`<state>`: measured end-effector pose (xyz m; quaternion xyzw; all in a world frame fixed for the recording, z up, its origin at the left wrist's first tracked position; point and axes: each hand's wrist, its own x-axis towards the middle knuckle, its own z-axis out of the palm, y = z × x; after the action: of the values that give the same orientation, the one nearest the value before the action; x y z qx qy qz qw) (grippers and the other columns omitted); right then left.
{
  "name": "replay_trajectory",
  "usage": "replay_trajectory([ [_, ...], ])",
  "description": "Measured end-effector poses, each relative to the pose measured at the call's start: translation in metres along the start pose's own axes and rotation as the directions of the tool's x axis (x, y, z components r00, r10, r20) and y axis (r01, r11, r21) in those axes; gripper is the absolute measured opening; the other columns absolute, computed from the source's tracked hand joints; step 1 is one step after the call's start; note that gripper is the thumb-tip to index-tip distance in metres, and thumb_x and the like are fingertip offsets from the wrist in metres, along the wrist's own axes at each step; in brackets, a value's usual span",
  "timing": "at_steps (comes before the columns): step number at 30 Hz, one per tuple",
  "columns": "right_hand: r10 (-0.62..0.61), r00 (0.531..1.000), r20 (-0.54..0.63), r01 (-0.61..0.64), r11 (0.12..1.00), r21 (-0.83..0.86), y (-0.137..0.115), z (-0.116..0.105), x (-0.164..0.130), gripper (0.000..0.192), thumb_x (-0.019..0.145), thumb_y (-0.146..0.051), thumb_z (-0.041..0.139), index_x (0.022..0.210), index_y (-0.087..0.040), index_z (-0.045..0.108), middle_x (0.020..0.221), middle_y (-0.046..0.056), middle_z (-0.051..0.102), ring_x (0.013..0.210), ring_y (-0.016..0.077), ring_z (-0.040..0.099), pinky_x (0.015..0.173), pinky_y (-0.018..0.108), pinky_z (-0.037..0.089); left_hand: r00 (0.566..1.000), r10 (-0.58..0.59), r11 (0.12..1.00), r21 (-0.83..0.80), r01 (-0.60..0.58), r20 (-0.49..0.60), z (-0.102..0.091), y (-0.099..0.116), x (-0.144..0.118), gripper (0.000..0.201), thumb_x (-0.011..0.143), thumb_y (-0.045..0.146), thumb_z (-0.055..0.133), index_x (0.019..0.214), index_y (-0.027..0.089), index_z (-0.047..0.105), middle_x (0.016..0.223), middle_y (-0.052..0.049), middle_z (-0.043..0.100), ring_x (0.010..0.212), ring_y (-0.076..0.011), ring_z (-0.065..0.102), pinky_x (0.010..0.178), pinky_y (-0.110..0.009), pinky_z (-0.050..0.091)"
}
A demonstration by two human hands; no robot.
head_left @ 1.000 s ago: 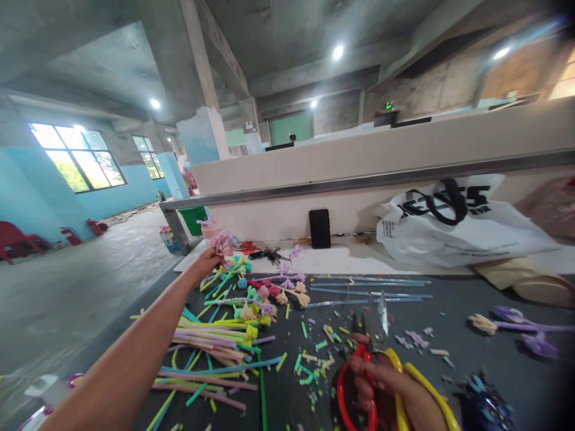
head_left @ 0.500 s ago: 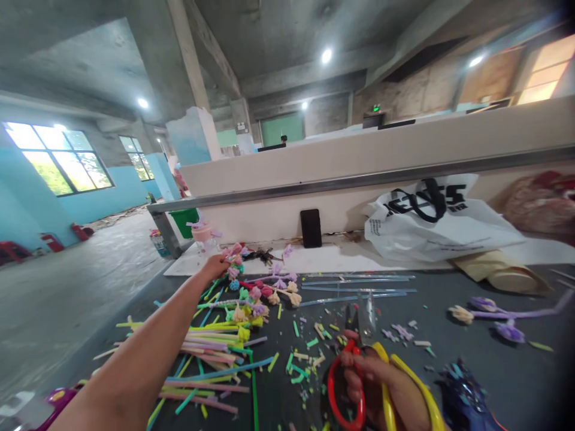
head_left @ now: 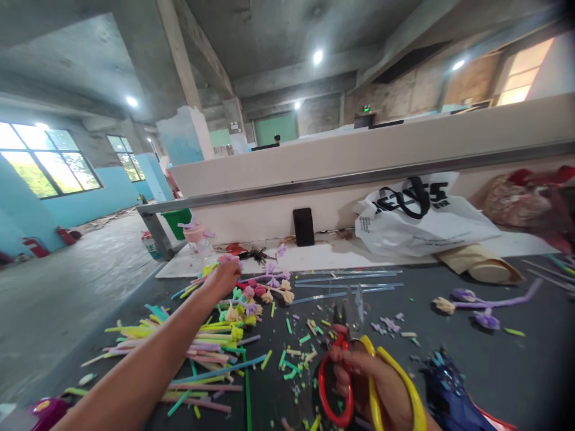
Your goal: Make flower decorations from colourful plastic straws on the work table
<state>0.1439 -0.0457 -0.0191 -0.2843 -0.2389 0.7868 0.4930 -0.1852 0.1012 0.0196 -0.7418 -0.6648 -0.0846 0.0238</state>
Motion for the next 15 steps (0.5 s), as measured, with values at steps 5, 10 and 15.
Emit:
replay_trajectory([
  [5,0.032,0.999,0.03,-0.03,0.997,-0.067,0.001,-0.001,0.001,0.011,0.065,-0.022,0.064,0.067,-0.014,0.057,0.051,0.0,0.054,0.042,0.0081,0.046,0.042,0.02,0.034,0.988,0.076,0.996,-0.053,-0.07,0.133,0.015,0.03,0.019,0.029,0.083,0.03,0.049,0.108,0.015,0.052,0.108,-0.007,0.055,0.091,-0.0188,0.055,0.077,-0.039,0.047],
  [10,0.004,1.0,0.017,-0.004,1.0,-0.022,0.002,-0.002,0.002,0.019,0.061,-0.02,0.066,0.077,-0.015,0.057,0.054,-0.002,0.054,0.042,0.0083,0.045,0.042,0.021,0.034,0.97,0.112,0.989,-0.115,-0.088,0.217,0.022,0.046,0.037,0.029,0.083,0.03,0.049,0.107,0.015,0.052,0.108,-0.007,0.055,0.091,-0.0193,0.055,0.076,-0.038,0.047],
  [15,-0.006,1.0,0.013,0.007,0.999,-0.04,0.003,-0.001,0.001,0.018,0.063,-0.02,0.064,0.078,-0.015,0.057,0.049,-0.003,0.05,0.042,0.0087,0.045,0.042,0.021,0.035,0.973,0.125,0.973,-0.214,-0.083,0.192,0.025,0.06,0.04,0.03,0.083,0.03,0.049,0.108,0.015,0.051,0.109,-0.007,0.054,0.091,-0.0193,0.055,0.077,-0.039,0.047],
])
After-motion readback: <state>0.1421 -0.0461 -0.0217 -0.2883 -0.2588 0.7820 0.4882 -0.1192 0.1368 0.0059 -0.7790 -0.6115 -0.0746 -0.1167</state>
